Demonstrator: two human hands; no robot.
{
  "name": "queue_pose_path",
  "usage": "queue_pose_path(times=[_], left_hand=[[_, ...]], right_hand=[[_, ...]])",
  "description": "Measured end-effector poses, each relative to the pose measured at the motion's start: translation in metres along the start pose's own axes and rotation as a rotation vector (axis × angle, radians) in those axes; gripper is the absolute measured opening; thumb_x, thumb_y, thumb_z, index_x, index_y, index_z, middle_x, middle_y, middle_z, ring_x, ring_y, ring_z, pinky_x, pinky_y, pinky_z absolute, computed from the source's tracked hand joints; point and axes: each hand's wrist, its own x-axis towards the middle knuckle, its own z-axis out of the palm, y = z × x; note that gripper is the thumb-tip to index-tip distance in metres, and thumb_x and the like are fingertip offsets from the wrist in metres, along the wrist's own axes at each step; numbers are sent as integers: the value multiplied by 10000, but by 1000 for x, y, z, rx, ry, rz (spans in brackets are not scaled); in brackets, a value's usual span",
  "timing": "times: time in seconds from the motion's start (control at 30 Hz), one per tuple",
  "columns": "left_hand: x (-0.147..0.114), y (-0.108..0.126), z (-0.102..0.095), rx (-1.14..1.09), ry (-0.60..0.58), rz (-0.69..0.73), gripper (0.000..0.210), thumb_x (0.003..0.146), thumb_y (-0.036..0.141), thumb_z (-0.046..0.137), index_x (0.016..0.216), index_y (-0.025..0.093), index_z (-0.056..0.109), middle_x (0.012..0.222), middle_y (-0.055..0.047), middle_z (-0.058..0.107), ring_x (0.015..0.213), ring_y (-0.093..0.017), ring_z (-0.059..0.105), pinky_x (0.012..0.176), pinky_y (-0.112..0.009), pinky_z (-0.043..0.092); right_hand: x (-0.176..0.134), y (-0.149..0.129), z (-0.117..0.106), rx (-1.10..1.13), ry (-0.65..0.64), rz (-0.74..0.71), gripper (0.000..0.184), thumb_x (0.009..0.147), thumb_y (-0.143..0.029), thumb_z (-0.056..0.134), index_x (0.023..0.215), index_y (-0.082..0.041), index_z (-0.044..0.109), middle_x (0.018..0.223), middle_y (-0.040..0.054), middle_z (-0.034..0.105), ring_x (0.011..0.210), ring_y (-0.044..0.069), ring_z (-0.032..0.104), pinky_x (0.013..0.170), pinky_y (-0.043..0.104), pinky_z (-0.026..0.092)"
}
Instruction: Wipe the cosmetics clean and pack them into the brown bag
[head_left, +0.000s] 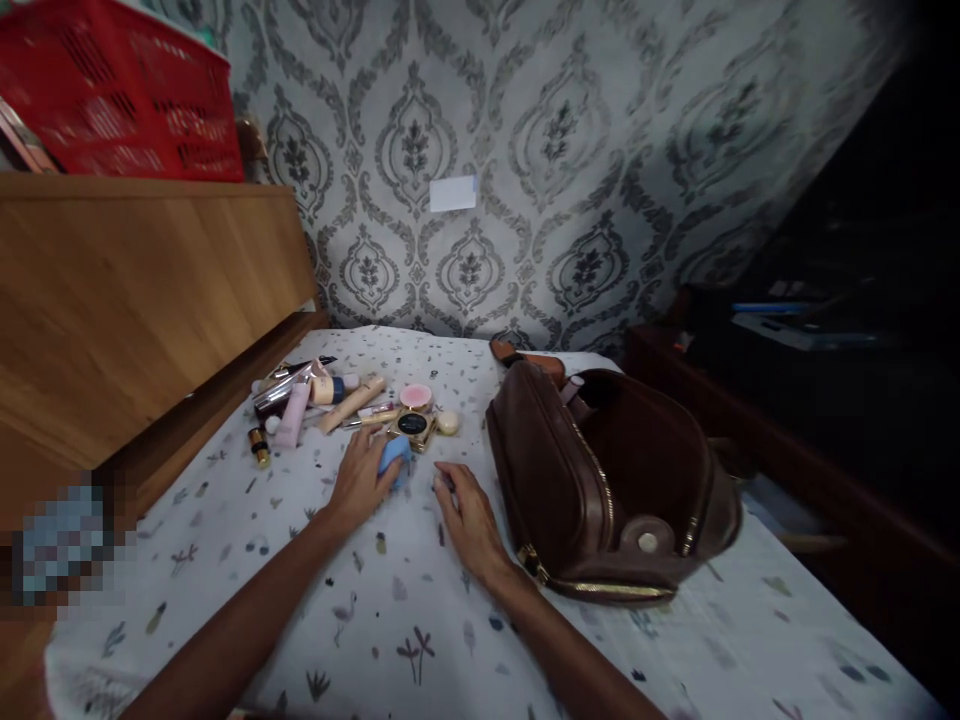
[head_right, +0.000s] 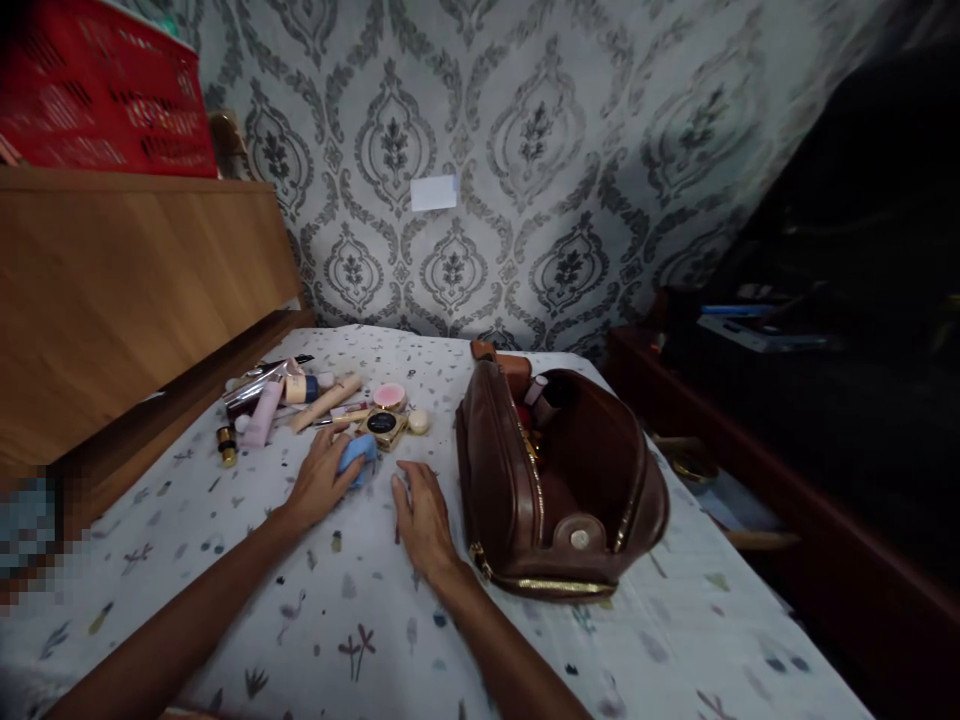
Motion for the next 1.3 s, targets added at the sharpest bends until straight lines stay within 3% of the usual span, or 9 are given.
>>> queue_pose_path(times=[0.1, 0.2, 0.33, 0.43, 0.53, 0.67, 0.83, 1.1, 1.3], left_hand=[[3, -11, 2, -59, -3, -28, 217, 947, 333, 473, 1071, 188, 576, 1385, -148, 516, 1328, -309, 452, 1089, -539, 408], [5, -14, 2, -124, -43, -6, 229, 922, 336, 508, 1081, 198, 597, 1315, -132, 603, 1277, -296, 520, 1081, -508, 428], [6, -7, -4, -188, -75, -2, 232, 957, 383, 483, 989, 192, 611, 988, -58, 699, 936, -218, 658, 850, -354, 538], [6, -3, -8, -180, -56, -33, 274, 969, 412, 473, 851, 189, 578, 766, -6, 630, 729, -174, 611, 695, -291, 511], [9, -15, -9, -109, 25, -77, 219, 951, 385, 498, 892, 191, 580, 911, -54, 644, 914, -226, 606, 851, -363, 498], [15, -53, -10, 17, 144, -205, 229, 949, 355, 470, 1070, 186, 566, 1173, -139, 613, 1183, -307, 514, 1054, -508, 388], [16, -89, -8, 113, 155, -323, 223, 940, 338, 476, 1059, 168, 559, 1067, -141, 649, 1077, -306, 585, 978, -487, 442], [13, -83, -10, 122, 157, -324, 262, 1004, 396, 380, 1018, 195, 548, 787, -31, 638, 755, -218, 626, 714, -336, 488], [15, -85, -21, 216, 243, -327, 262, 941, 372, 500, 1086, 173, 589, 1248, -164, 581, 1227, -336, 486, 1053, -488, 376]], right_hand=[[0, -3, -3, -4, -24, 1, 294, 979, -320, 433, 1141, -174, 630, 1095, 130, 681, 1043, 246, 642, 956, 424, 522], [1, -6, -4, -1, -41, -2, 292, 982, -320, 422, 1130, -180, 631, 1088, 131, 679, 1048, 252, 640, 960, 429, 519], [1, -8, -5, 7, -62, 6, 295, 980, -320, 421, 1134, -177, 628, 1103, 135, 678, 1066, 255, 638, 976, 433, 510], [2, -6, -5, 17, -67, 2, 296, 980, -326, 422, 1130, -178, 629, 1111, 135, 678, 1072, 254, 637, 982, 429, 507], [1, -3, -4, 22, -60, 1, 309, 984, -347, 416, 1121, -172, 631, 1107, 135, 679, 1064, 253, 638, 977, 427, 509], [1, 1, -2, 21, -59, -5, 310, 977, -360, 429, 1114, -177, 638, 1090, 126, 684, 1041, 251, 642, 963, 419, 515], [1, 1, -2, 22, -51, -19, 306, 974, -364, 438, 1102, -180, 646, 1071, 116, 687, 1022, 251, 645, 948, 413, 518], [1, 2, -1, 20, -73, -8, 337, 971, -385, 425, 1088, -174, 661, 1079, 118, 680, 1031, 255, 641, 951, 420, 514], [0, 4, 1, 27, -55, -17, 340, 970, -389, 428, 1091, -179, 667, 1083, 117, 681, 1031, 249, 640, 944, 413, 515]])
